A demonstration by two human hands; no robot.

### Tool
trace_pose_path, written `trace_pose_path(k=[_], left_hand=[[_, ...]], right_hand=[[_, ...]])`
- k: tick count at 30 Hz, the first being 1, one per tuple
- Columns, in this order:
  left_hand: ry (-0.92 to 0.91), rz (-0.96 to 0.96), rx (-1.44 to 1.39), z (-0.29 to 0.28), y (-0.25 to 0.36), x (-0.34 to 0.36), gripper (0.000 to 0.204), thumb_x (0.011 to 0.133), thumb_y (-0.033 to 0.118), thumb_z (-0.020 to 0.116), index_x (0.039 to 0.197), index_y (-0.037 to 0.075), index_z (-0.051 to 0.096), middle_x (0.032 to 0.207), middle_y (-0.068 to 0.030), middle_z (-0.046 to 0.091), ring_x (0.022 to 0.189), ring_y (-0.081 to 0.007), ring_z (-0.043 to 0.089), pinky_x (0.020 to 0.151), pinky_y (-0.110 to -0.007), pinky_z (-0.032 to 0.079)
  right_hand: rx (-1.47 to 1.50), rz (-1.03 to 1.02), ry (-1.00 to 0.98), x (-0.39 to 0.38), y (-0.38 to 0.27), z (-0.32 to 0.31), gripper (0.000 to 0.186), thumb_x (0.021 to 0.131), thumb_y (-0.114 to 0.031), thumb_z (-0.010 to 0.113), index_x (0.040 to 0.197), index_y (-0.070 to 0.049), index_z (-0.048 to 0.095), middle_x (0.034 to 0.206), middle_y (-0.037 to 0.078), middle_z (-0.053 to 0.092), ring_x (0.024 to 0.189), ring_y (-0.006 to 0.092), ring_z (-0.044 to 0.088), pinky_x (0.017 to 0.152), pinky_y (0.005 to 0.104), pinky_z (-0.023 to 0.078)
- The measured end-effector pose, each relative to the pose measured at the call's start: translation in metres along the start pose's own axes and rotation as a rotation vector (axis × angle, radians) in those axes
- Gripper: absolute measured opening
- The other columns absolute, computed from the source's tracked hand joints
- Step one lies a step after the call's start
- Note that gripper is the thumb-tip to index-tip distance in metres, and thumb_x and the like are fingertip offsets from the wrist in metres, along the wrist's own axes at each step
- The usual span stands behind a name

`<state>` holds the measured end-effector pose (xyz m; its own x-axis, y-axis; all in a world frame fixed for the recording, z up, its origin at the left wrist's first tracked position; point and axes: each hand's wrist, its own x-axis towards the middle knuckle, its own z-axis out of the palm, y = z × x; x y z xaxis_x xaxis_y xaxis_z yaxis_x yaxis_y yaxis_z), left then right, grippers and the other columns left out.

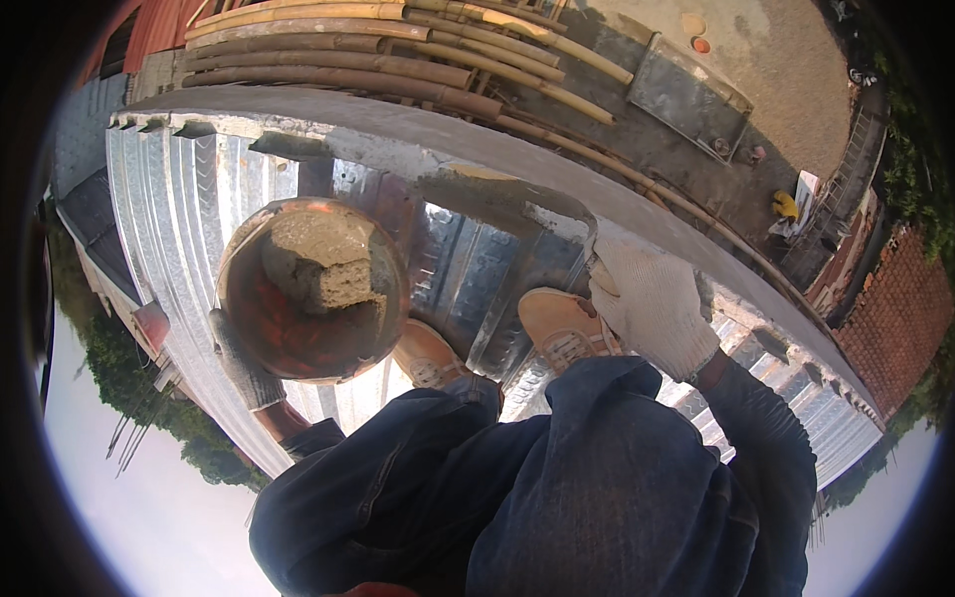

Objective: The person scoops cement from a bucket with a trowel and applies it to a corrugated metal roof surface, smoothing it along the seams. The person repeatedly scoops and spreads the cement across the roof area.

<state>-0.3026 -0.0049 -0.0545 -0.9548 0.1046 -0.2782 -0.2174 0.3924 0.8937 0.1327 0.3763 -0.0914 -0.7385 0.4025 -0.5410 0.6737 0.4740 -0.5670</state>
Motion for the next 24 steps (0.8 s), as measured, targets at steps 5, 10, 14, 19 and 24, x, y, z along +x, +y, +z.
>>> trace_pose_path(k=[5,10,14,19,24], left_hand=[[0.018,0.036,0.065,-0.008,-0.006,0.001,0.043,0.118,0.041,0.066,0.130,0.000,0.075,0.118,-0.0079,0.078,0.102,-0.0179,0.072,0.093,-0.038,0.061],[0.058,0.054,0.090,-0.017,-0.009,0.002,0.044,0.117,0.043,0.066,0.130,0.002,0.074,0.117,-0.0072,0.077,0.101,-0.0179,0.071,0.093,-0.038,0.061],[0.066,-0.001,0.069,-0.015,-0.003,-0.002,0.042,0.117,0.043,0.066,0.127,0.003,0.073,0.116,-0.0058,0.075,0.100,-0.0171,0.069,0.093,-0.038,0.060],[0.117,0.035,0.215,0.013,0.002,-0.004,0.043,0.118,0.043,0.065,0.127,0.001,0.073,0.116,-0.0058,0.074,0.100,-0.0172,0.067,0.093,-0.038,0.058],[0.061,0.029,0.108,0.009,0.000,0.002,0.047,0.118,0.043,0.065,0.131,-0.001,0.074,0.116,-0.0064,0.074,0.101,-0.0172,0.066,0.094,-0.037,0.057]], right_hand=[[0.066,0.002,0.089,0.014,-0.014,0.001,0.031,0.095,-0.027,0.078,0.116,-0.006,0.068,0.107,0.020,0.074,0.097,0.0455,0.073,0.080,0.0528,0.058],[0.089,0.020,0.093,0.004,-0.015,0.007,0.028,0.098,-0.026,0.077,0.115,-0.005,0.070,0.103,0.018,0.073,0.093,0.0425,0.074,0.081,0.0497,0.059],[0.157,0.139,0.076,-0.006,-0.010,0.007,0.031,0.097,-0.027,0.078,0.116,-0.003,0.071,0.099,0.019,0.074,0.092,0.0429,0.074,0.081,0.0485,0.059],[0.390,0.365,0.158,-0.038,0.004,0.008,0.035,0.095,-0.029,0.080,0.117,-0.003,0.073,0.097,0.021,0.076,0.090,0.0403,0.076,0.082,0.0462,0.059],[0.458,0.530,0.312,-0.094,0.025,0.004,0.037,0.094,-0.029,0.082,0.118,-0.002,0.074,0.097,0.019,0.077,0.087,0.0309,0.077,0.082,0.0425,0.059]])
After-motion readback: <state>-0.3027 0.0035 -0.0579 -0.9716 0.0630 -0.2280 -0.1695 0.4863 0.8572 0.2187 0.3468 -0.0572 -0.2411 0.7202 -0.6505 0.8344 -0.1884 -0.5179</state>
